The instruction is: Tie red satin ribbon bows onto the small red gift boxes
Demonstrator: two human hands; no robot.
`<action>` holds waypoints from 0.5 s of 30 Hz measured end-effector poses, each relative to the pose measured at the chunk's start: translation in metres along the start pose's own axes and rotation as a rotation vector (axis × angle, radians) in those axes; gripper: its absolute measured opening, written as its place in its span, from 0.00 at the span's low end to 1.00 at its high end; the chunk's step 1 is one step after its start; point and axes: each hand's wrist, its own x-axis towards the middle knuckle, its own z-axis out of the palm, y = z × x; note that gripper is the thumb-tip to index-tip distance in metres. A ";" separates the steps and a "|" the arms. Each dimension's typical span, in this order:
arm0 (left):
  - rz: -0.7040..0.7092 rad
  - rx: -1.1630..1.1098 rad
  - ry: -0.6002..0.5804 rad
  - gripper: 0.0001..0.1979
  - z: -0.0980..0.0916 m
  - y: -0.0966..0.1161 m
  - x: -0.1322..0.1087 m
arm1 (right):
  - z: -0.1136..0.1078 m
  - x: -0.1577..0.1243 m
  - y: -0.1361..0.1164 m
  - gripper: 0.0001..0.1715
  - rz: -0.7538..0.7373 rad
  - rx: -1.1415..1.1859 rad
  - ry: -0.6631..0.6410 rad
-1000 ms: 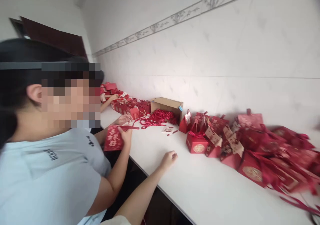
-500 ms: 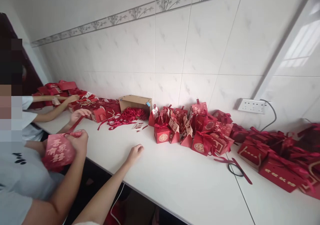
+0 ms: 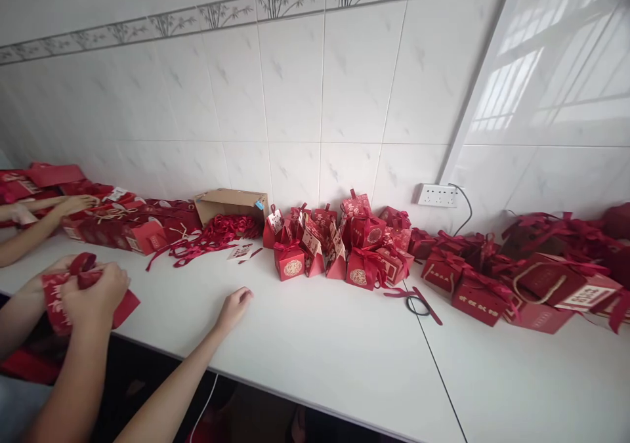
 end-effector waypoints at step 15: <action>0.000 -0.168 -0.040 0.12 0.004 0.000 -0.001 | 0.055 0.014 0.016 0.24 -0.125 0.022 0.045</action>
